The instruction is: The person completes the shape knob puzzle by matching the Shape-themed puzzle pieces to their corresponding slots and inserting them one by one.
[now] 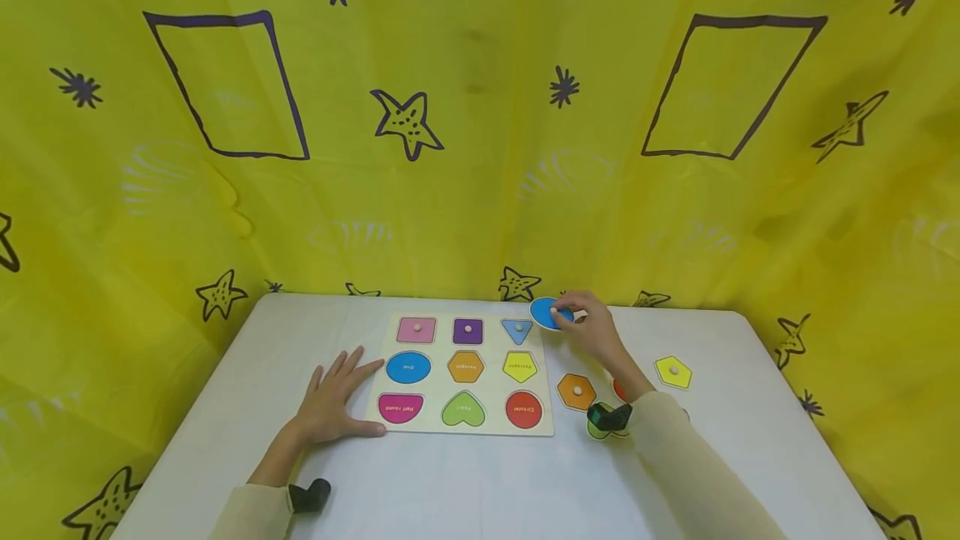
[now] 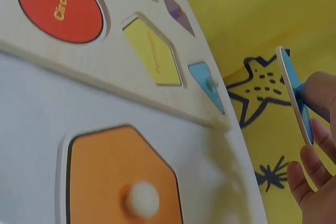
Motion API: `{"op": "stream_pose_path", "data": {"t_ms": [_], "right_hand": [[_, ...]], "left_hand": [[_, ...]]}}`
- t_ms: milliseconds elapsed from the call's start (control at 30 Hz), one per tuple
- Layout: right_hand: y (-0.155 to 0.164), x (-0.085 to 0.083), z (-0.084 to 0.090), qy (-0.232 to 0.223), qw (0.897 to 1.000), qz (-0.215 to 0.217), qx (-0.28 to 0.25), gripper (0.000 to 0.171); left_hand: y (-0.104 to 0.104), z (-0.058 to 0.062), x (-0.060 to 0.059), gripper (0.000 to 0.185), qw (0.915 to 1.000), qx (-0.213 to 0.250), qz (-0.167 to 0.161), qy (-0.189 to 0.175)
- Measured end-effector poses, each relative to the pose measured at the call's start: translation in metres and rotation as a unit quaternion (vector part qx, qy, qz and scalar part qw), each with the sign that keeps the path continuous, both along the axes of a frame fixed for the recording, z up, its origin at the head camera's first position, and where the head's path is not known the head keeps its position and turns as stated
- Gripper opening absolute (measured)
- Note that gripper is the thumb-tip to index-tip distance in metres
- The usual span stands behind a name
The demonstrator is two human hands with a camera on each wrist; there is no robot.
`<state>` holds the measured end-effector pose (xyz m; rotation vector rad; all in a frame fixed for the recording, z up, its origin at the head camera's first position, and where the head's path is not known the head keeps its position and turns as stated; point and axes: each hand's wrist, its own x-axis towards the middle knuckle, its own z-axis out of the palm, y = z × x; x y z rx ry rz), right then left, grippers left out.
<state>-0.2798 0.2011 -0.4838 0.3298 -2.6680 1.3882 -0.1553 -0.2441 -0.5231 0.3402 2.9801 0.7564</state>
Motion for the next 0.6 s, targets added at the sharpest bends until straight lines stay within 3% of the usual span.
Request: {"op": "stream_pose_path", "data": {"t_ms": [600], "right_hand": [[-0.067, 0.0, 0.009, -0.019, 0.998, 0.061, -0.011, 0.017]], "left_hand": [[-0.003, 0.0, 0.0, 0.106, 1.0, -0.002, -0.001, 0.0]]}}
